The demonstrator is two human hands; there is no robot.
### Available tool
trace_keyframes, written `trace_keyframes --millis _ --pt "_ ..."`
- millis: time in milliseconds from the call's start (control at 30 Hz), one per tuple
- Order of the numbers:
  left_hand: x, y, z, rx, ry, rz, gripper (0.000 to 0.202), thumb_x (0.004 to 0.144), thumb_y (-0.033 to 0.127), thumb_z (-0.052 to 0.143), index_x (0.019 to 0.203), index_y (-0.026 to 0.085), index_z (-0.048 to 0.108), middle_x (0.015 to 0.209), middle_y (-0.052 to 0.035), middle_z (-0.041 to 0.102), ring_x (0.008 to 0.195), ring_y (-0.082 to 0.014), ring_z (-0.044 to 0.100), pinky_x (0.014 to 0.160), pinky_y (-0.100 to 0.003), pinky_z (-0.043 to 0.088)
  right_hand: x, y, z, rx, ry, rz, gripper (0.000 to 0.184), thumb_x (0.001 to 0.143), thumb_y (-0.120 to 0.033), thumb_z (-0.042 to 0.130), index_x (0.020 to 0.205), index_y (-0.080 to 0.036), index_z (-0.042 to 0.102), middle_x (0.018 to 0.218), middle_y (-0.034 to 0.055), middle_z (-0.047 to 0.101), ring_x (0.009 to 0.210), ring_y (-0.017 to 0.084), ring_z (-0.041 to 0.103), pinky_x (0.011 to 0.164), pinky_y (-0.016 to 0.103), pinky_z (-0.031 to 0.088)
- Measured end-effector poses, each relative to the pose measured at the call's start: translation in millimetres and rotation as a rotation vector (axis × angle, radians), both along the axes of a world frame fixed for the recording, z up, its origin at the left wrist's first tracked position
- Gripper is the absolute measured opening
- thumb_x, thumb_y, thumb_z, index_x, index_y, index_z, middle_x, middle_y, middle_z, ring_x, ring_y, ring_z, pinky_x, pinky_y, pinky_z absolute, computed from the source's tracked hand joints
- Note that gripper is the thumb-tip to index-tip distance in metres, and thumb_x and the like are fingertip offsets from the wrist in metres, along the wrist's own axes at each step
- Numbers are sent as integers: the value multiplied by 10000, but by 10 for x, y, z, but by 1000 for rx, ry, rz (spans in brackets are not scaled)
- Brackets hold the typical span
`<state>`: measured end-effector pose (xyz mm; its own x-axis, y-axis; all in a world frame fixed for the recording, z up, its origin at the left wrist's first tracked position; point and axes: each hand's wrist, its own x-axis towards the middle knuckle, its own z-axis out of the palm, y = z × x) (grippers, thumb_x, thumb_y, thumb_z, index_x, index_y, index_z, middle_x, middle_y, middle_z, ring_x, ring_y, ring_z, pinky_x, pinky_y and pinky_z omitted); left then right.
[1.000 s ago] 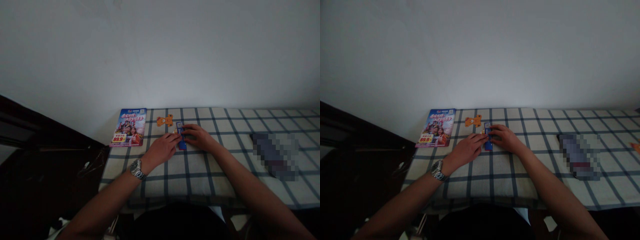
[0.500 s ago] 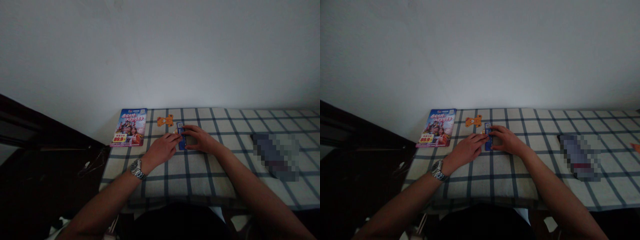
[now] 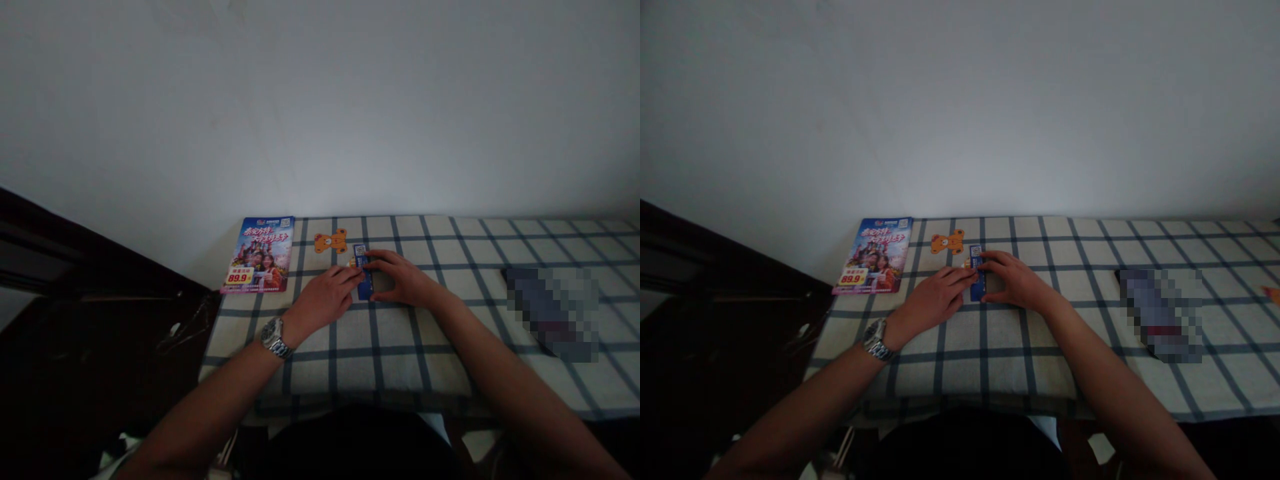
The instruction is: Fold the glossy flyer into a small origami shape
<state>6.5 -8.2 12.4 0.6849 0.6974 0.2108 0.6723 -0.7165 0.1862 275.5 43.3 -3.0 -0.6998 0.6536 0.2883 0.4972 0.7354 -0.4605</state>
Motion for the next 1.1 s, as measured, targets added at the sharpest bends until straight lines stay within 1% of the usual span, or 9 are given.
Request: trace_keyframes --millis 200,300,367,467,533,600,733,867,1100 --pt "-11 33 -19 14 -16 -26 500 989 175 570 1488 180 535 1494 -75 578 1263 -255 546 1096 -443 504 14 10 -11 6 17 14 690 798 -427 879 1419 -289 610 1551 130 525 1438 344 513 1195 574 452" --pt "-18 46 -10 13 -22 -29 479 988 172 567 1467 189 558 1477 -71 594 1241 -257 555 1085 -452 496 12 8 5 12 30 23 660 811 -432 867 1406 -287 622 1545 133 532 1431 344 519 1190 575 456" --pt "-23 45 -2 10 -31 -27 467 993 177 559 1459 198 567 1460 -70 609 1217 -259 563 1062 -455 502 3 0 31 15 36 18 591 843 -421 840 1381 -276 641 1529 140 545 1419 340 531 1183 569 464" --pt "-33 40 6 -1 -50 -47 445 996 185 560 1440 212 584 1433 -68 629 1201 -256 571 1054 -458 498 -14 -14 68 9 54 4 408 915 -370 769 1305 -275 694 1464 131 595 1362 321 581 1159 555 491" --pt "-38 39 3 -11 -56 -65 425 1000 192 560 1422 221 597 1427 -61 635 1203 -253 573 1054 -454 494 -26 -17 74 4 65 -5 288 957 -328 714 1240 -280 729 1412 118 626 1318 305 613 1135 545 513" --pt "-38 42 -4 -18 -56 -70 411 1004 198 557 1411 224 603 1421 -54 639 1201 -249 574 1053 -450 493 -40 -12 63 4 72 -19 222 976 -299 680 1185 -281 754 1378 108 644 1291 295 629 1116 536 529" --pt "-27 45 -18 -21 -58 -55 404 1005 192 562 1406 218 606 1414 -47 645 1201 -241 573 1060 -436 488 -86 17 9 17 106 -72 190 987 -272 656 1148 -277 757 1307 93 688 1221 278 665 1069 507 558" --pt "-7 33 -9 -13 -56 -39 408 1010 196 563 1417 196 598 1396 -61 651 1194 -242 574 1068 -439 486 -146 45 -37 44 132 -133 173 997 -240 633 1135 -260 736 1216 76 733 1143 268 692 1013 478 577" --pt "28 7 25 24 -28 -22 371 1022 213 544 1384 187 623 1398 -79 633 1167 -257 573 1051 -455 501 -198 42 -52 71 137 -190 122 958 -207 681 1052 -255 741 1163 71 749 1074 266 712 968 453 587"
